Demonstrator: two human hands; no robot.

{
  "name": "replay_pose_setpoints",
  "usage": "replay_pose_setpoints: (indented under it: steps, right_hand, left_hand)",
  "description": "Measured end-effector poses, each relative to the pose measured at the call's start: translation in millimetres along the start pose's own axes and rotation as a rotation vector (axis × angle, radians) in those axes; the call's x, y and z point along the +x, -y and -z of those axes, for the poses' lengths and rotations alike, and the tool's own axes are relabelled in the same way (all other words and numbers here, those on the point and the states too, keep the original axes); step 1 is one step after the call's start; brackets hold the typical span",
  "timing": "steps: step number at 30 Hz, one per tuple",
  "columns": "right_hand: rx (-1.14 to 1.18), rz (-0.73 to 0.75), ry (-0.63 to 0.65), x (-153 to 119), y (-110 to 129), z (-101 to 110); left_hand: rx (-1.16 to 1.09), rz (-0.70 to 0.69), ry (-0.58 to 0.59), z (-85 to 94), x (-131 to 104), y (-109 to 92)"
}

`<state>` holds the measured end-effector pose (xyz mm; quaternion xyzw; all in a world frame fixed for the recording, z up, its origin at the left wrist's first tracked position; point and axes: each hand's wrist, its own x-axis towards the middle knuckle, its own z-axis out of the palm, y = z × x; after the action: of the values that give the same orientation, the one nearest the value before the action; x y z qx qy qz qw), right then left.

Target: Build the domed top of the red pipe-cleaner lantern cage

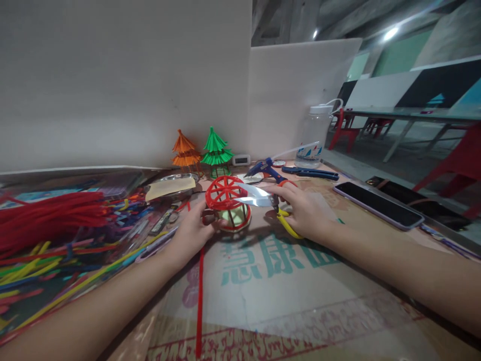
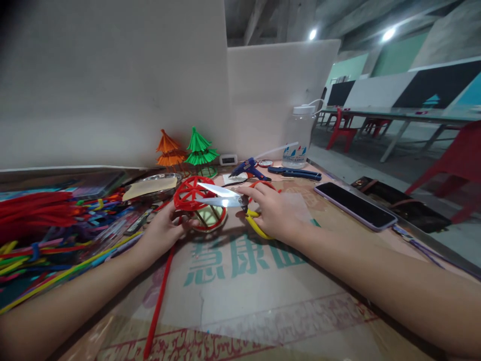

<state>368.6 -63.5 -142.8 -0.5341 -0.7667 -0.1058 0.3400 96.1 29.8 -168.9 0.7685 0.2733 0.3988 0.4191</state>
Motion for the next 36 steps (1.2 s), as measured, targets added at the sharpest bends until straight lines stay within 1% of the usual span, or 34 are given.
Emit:
replay_pose_setpoints:
  steps: [3,5,7,11,18,26,29,33,36]
  right_hand:
    - [-0.075,0.05,-0.023,-0.8,3.7,-0.2]
    - [-0.083,0.088,-0.053,-1.5,2.2,-3.0]
    - [-0.084,0.101,-0.071,-1.9,0.0,-5.8]
    - [-0.11,0.091,-0.066,-1.7,-1.7,-7.5]
    - [-0.172,0.172,-0.075,-2.0,-3.8,-3.8]
    - [-0.216,0.247,-0.141,-3.2,-9.7,-2.9]
    - [-0.203,0.271,-0.155,-5.0,-14.4,-4.6]
    - [-0.228,0.284,-0.156,-5.4,-22.4,-5.8]
    - [-0.224,0.302,-0.161,-3.3,-24.4,-2.5]
  left_hand:
    - [0.024,-0.017,0.012,-0.2,-1.7,-0.4]
    - [0.048,-0.03,0.012,-1.3,-3.1,-1.9]
    - [0.077,-0.029,0.009,-2.4,-4.5,-3.0]
    - [0.117,-0.012,0.024,-2.7,-6.2,-2.9]
    - [0.215,-0.153,0.015,-5.1,-7.7,-9.1]
    - [0.233,-0.227,0.013,-6.4,-7.2,-13.6]
    - [0.229,-0.215,0.015,-6.2,-7.9,-13.2]
    - [0.242,-0.146,0.025,-5.3,-8.6,-8.4]
    - [0.25,-0.095,0.042,-4.4,-8.4,-4.2]
